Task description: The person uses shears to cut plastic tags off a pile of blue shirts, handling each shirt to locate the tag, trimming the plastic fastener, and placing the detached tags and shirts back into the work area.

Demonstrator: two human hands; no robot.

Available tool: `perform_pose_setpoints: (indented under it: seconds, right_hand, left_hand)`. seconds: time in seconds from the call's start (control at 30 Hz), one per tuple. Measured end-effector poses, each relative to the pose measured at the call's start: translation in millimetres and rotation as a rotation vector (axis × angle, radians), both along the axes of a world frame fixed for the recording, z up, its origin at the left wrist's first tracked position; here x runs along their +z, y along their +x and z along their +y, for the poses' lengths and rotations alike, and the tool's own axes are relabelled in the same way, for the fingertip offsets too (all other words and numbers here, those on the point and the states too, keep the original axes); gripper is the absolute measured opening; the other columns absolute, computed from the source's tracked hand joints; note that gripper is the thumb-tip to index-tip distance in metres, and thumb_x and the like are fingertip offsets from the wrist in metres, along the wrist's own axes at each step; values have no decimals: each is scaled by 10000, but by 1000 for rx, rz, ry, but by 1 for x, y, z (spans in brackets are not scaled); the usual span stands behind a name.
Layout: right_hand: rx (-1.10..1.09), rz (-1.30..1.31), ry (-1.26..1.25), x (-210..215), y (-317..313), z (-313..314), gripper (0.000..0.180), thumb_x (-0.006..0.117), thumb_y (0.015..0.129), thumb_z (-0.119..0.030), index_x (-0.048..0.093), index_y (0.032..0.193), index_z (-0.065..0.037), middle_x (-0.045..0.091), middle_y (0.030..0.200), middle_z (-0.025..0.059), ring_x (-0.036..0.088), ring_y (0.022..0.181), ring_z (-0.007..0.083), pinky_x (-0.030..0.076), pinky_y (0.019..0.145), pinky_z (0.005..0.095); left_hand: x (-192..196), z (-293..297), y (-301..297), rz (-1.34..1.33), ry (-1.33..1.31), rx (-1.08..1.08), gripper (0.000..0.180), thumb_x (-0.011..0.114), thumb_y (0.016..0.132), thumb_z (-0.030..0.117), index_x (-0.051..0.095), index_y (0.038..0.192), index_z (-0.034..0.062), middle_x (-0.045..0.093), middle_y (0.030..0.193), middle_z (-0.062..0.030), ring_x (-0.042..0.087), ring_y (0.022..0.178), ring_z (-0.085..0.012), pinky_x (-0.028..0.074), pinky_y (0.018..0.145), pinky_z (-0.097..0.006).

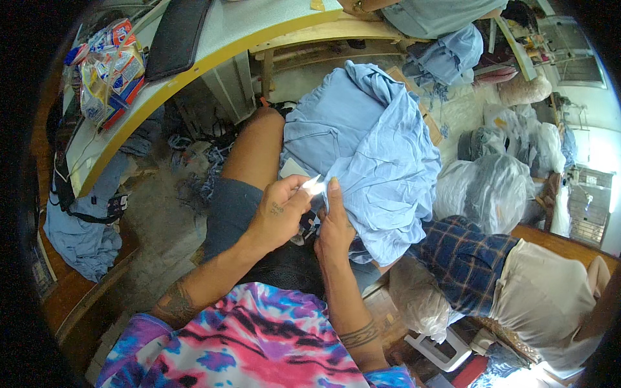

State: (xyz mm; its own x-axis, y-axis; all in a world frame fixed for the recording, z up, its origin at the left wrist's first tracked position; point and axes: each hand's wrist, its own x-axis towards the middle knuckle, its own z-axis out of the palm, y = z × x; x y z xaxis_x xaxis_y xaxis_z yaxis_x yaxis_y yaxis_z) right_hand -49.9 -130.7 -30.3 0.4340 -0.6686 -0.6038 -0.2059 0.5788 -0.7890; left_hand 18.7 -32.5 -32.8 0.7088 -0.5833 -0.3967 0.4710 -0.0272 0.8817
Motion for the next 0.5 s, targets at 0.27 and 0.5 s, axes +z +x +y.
perform_pose_setpoints:
  seconds: [0.27, 0.5]
  right_hand:
    - [-27, 46, 19, 21, 5, -6, 316, 772, 950, -388, 666, 897, -95, 501, 690, -52, 383, 577, 72, 317, 565, 256]
    - [34, 73, 69, 18, -1, -17, 318, 813, 916, -379, 665, 867, -102, 462, 665, -55, 358, 559, 69, 303, 546, 266]
  left_hand:
    - [9, 2, 16, 80, -34, -70, 255, 553, 1019, 183, 661, 1090, -37, 628, 759, -28, 536, 608, -82, 415, 525, -271]
    - [-1, 2, 22, 103, -49, -127, 229, 556, 1048, 224, 630, 1141, 28, 531, 720, 28, 420, 503, -39, 305, 395, -225]
